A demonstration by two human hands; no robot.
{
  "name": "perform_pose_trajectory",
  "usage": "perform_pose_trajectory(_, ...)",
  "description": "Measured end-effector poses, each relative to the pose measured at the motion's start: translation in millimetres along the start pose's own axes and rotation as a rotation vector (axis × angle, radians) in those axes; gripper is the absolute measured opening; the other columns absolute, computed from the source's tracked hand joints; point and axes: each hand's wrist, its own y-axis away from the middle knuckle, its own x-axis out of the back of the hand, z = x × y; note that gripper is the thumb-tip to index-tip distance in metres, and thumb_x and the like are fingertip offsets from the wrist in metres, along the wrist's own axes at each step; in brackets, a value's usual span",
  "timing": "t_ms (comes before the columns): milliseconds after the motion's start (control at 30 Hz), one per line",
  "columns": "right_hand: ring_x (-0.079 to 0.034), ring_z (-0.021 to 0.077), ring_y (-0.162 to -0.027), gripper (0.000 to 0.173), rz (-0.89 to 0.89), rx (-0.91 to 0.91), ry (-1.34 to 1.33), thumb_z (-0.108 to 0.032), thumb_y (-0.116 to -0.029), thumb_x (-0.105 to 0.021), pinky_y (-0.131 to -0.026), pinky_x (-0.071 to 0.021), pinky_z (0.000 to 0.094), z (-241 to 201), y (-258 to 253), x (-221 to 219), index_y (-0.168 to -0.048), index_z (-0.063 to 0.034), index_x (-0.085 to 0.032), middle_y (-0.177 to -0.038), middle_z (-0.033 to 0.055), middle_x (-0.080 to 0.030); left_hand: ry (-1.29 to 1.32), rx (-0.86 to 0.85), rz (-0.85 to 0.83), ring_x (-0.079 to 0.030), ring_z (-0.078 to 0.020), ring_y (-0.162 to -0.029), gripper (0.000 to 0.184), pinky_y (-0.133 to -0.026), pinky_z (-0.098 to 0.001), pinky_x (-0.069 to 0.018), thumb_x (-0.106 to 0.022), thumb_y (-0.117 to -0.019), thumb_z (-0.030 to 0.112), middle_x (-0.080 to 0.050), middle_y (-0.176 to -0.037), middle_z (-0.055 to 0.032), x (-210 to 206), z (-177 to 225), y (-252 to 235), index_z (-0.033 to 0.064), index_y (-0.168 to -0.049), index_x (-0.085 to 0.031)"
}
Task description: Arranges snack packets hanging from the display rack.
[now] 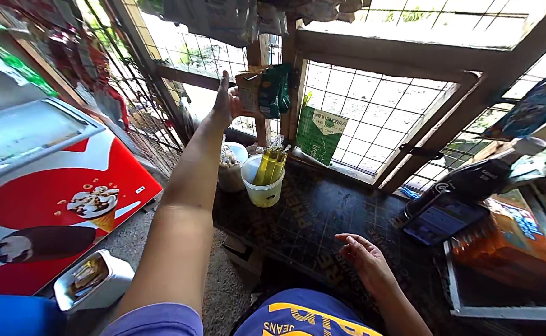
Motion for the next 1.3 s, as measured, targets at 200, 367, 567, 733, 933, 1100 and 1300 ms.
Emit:
perform_pose_trajectory(200, -0.07, 0.0093, -0.076, 0.031, 0.005, -0.003, -0.009, -0.009, -0.1056, -0.042, -0.074, -0.0589, 0.022, -2.5, 0.3, 0.6, -0.109, 0.0024, -0.071, -0.107, 0.0108, -0.075, -0.079, 0.028, 0.091, -0.066, -0.0266, -0.111, 0.084, -0.094, -0.0441, -0.053, -0.003, -0.1048, 0.064, -0.063, -0.132, -0.0177, 4.7, 1.0, 3.2, 0.0062, -0.152, -0.042)
perform_pose_trajectory(367, -0.07, 0.0095, -0.078, 0.03, -0.04, -0.02, -0.019, -0.008, -0.1043, -0.044, -0.076, -0.0594, 0.0229, 2.2, -1.1, -3.7, -0.11, 0.0016, -0.071, -0.108, 0.0102, -0.075, -0.148, -0.082, 0.24, -0.052, -0.0311, -0.135, 0.078, -0.107, -0.0503, -0.0428, -0.007, -0.1072, 0.06, -0.05, -0.152, -0.0169, 14.1, 10.1, 27.6, 0.0065, -0.155, -0.039)
perform_pose_trajectory(567, -0.069, 0.0064, -0.081, 0.026, -0.253, -0.012, 0.108, -0.02, -0.1056, -0.05, -0.079, -0.0592, 0.0233, 6.8, -2.3, -2.4, -0.112, -0.0083, -0.073, -0.109, 0.0008, -0.075, -0.154, -0.696, 0.423, -0.068, -0.0178, -0.102, 0.052, -0.088, -0.0351, -0.0565, -0.018, -0.1093, 0.022, -0.07, -0.111, -0.0138, 0.4, -14.0, 180.1, -0.0086, -0.124, -0.058)
perform_pose_trajectory(733, -0.068, 0.0024, -0.082, 0.026, -0.469, -0.042, 0.182, -0.027, -0.1072, -0.049, -0.075, -0.0575, 0.0197, 16.0, -8.3, -23.0, -0.115, -0.0179, -0.072, -0.103, -0.0086, -0.074, -0.359, -0.562, 0.231, -0.069, -0.0115, -0.068, 0.036, -0.066, -0.0315, -0.061, -0.047, -0.1058, 0.014, -0.071, -0.079, -0.0109, 3.1, -133.2, 337.5, -0.009, -0.089, -0.068)
perform_pose_trajectory(933, -0.069, 0.0026, -0.084, 0.028, -0.584, -0.027, 0.18, -0.02, -0.108, -0.045, -0.078, -0.0576, 0.0206, 32.3, -1.6, -91.4, -0.11, -0.0185, -0.073, -0.106, -0.0079, -0.074, -0.283, 0.405, 0.3, -0.071, -0.0247, -0.099, 0.028, -0.096, -0.0439, -0.0554, -0.053, -0.1066, 0.015, -0.073, -0.107, -0.0188, 56.4, -225.0, 451.8, -0.0062, -0.117, -0.068)
perform_pose_trajectory(1100, -0.069, 0.0035, -0.083, 0.029, -0.736, -0.101, 0.264, -0.021, -0.1085, -0.045, -0.077, -0.0576, 0.0201, 69.1, 15.0, -161.6, -0.113, -0.0169, -0.073, -0.107, -0.0067, -0.074, -0.277, 0.683, 0.195, -0.065, -0.0359, -0.116, 0.035, -0.105, -0.0532, -0.0473, -0.057, -0.1062, 0.021, -0.066, -0.124, -0.0256, 129.2, -270.4, 514.6, -0.0052, -0.13, -0.062)
perform_pose_trajectory(1300, -0.069, 0.0036, -0.08, 0.033, -0.711, -0.289, 0.339, -0.015, -0.1092, -0.038, -0.074, -0.0587, 0.0192, 137.1, 63.0, -267.2, -0.111, -0.0118, -0.07, -0.108, -0.0042, -0.074, 0.209, 0.851, 0.511, -0.065, -0.0257, -0.104, 0.039, -0.093, -0.0429, -0.0516, -0.047, -0.1104, 0.023, -0.065, -0.125, -0.0207, 235.4, -320.0, 592.6, -0.0028, -0.138, -0.054)
